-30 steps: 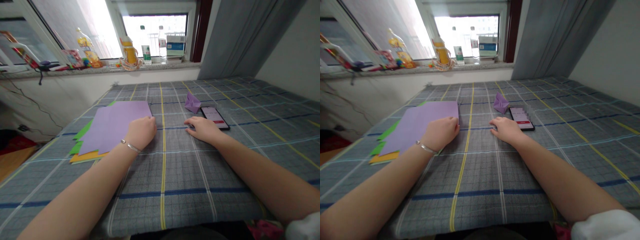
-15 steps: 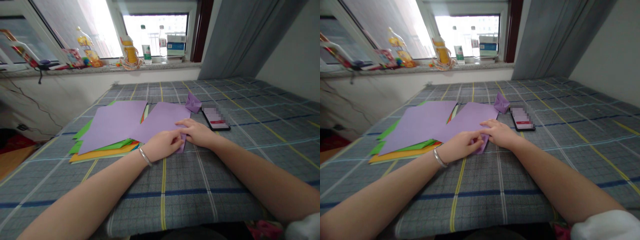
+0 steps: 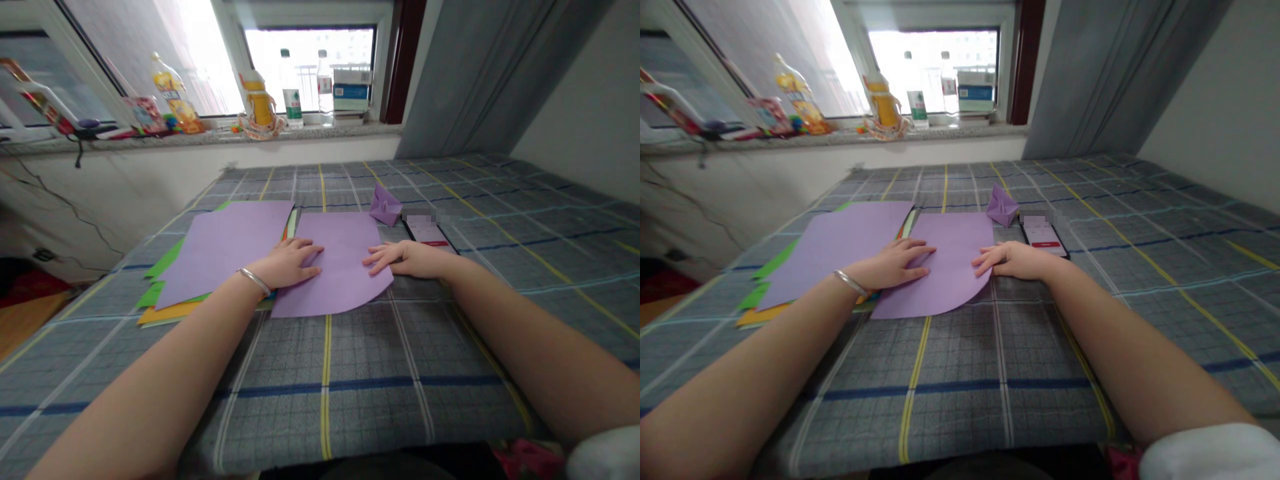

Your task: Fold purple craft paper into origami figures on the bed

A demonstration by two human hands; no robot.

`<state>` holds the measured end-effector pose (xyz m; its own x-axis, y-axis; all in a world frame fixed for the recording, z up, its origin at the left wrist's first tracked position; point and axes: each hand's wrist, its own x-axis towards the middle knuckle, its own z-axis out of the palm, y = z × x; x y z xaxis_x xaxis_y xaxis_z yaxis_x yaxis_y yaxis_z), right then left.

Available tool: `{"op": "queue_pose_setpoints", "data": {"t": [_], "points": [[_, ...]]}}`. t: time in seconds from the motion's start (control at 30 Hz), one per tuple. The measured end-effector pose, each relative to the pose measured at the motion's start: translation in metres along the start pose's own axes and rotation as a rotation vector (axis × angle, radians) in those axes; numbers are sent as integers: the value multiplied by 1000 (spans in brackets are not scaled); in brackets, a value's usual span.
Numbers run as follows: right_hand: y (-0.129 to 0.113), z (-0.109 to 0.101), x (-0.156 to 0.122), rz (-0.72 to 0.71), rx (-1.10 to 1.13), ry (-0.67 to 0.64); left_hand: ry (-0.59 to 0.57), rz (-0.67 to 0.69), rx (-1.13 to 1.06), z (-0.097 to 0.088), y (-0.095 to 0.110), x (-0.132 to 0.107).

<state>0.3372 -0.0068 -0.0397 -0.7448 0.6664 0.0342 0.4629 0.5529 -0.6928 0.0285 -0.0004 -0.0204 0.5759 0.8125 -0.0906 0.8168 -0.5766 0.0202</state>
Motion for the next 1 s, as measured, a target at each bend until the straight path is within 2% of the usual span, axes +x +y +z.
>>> {"op": "queue_pose_setpoints", "data": {"t": [0.17, 0.37, 0.57, 0.7, 0.83, 1.0], "points": [[-5, -10, -17, 70, 140, -60, 30, -98, 62, 9, -7, 3], [-17, -15, -33, 102, 149, -117, 52, -222, 17, 15, -4, 7], [-25, -6, -26, 175, 42, 9, 104, -288, -1, 18, 3, 13], [-25, -4, -23, 120, 66, 17, 73, -298, -33, 18, 4, 13], [-27, -9, -27, 118, 141, -53, 84, -296, -62, 17, 4, 13], [-36, -17, -36, 195, 213, -178, 133, -273, -102, 16, 2, 14]]}}
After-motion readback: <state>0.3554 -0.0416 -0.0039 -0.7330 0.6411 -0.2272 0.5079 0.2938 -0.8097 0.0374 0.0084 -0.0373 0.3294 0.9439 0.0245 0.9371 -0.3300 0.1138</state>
